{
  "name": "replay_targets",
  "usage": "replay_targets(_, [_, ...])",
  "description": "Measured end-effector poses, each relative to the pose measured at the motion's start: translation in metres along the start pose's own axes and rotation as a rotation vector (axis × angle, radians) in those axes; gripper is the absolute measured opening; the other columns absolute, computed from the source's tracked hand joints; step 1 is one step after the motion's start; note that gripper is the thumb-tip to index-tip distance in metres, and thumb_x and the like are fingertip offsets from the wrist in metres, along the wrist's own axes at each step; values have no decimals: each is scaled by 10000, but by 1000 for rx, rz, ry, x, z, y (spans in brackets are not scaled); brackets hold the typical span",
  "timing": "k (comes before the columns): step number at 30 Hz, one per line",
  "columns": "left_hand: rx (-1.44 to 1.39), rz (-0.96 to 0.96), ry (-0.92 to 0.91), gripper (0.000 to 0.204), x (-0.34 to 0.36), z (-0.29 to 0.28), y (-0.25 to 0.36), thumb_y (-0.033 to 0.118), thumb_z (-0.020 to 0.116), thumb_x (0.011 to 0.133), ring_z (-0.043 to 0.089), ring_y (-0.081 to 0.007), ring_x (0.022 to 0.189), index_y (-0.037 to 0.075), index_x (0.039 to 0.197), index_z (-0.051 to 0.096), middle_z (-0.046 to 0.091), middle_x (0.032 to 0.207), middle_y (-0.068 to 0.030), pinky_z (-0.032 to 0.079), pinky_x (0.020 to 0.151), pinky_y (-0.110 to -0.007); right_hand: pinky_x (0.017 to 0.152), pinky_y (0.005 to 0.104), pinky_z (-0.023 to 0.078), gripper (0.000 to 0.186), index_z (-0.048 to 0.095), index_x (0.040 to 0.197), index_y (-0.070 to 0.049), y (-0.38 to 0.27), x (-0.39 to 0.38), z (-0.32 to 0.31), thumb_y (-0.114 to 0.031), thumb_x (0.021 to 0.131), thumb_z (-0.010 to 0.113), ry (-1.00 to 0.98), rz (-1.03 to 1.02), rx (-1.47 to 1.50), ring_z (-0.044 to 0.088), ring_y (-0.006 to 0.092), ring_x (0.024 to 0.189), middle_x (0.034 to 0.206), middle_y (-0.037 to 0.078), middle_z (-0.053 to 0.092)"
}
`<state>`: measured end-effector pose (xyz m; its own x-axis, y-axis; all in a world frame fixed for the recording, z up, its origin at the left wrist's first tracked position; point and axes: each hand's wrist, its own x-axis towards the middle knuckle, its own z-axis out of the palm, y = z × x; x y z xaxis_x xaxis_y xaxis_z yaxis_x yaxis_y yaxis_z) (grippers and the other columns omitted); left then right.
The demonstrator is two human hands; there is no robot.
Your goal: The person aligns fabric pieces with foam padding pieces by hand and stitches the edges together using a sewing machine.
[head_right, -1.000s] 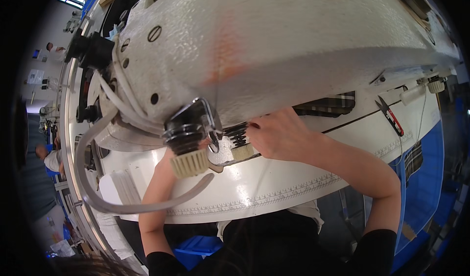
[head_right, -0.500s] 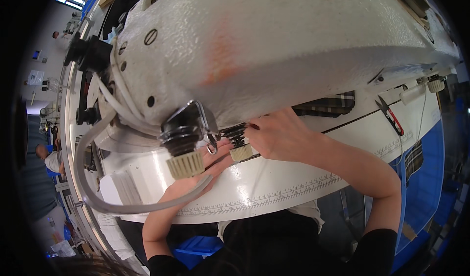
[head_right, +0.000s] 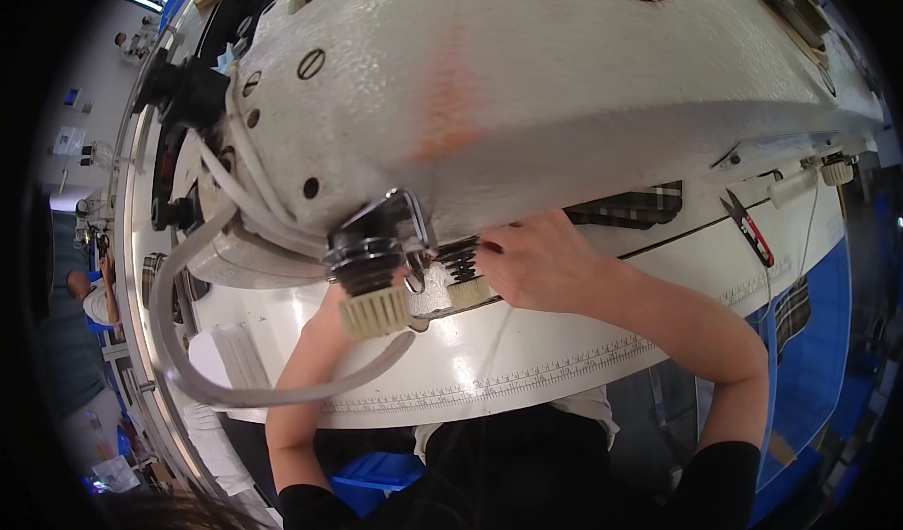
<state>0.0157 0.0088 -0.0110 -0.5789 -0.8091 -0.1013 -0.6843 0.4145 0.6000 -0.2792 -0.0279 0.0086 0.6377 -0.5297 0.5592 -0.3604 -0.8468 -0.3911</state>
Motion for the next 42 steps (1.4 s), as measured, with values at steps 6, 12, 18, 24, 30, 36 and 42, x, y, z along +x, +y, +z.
replay_targets(6, [76, -5, 60, 322, 19, -17, 17, 61, 713, 806, 637, -385, 1070, 51, 1127, 696, 676, 1124, -182, 504, 941, -479, 611, 458, 475, 107, 585, 637, -33, 3, -4, 4, -55, 644, 690, -45, 51, -79, 623, 297, 710, 773, 86, 588])
replay_targets(12, [246, 116, 199, 331, 19, -24, 28, 72, 709, 833, 615, -387, 1115, 53, 1162, 680, 662, 1177, -178, 472, 985, -490, 542, 418, 477, 91, 587, 640, -50, 7, -12, 17, -61, 642, 676, -98, 129, -73, 607, 265, 618, 750, 70, 581])
replay_targets(18, [204, 56, 226, 297, 26, -21, 21, 199, 725, 862, 642, -365, 1059, 71, 1129, 703, 700, 1100, -141, 493, 944, -452, 490, 404, 450, 97, 603, 675, -61, 13, -18, 16, -52, 608, 673, -65, 82, -60, 581, 246, 559, 732, 58, 568])
replay_targets(24, [132, 60, 409, 304, 36, -32, 28, 184, 704, 873, 618, -358, 1117, 47, 1144, 699, 694, 1143, -133, 469, 991, -443, 527, 403, 470, 152, 650, 711, -59, 11, -16, 7, -94, 571, 698, -76, 47, -154, 599, 247, 602, 744, 59, 573])
replay_targets(30, [28, 124, 514, 348, 18, -44, 17, 14, 615, 912, 513, -388, 1302, -10, 1259, 626, 592, 1351, -189, 399, 1105, -469, 545, 401, 490, 196, 700, 748, -63, 14, -20, 9, -135, 566, 709, -84, -7, -241, 604, 247, 615, 765, 76, 600])
replay_targets(36, [191, 37, 149, 897, -29, -30, 41, 488, 739, 822, 229, -425, 1496, 47, 1511, 370, 307, 1581, -253, 143, 1186, -620, 506, 384, 477, 105, 721, 748, -62, 7, -10, 4, -124, 662, 716, -7, 38, -108, 600, 255, 573, 706, 73, 607])
replay_targets(42, [525, -66, -221, 867, -145, -9, 97, 334, 773, 847, 231, -450, 1500, 53, 1546, 345, 298, 1598, -244, 196, 1167, -642, 505, 387, 478, 38, 722, 774, -61, 3, -4, 1, -84, 744, 716, 1, 11, -146, 598, 259, 570, 681, 67, 598])
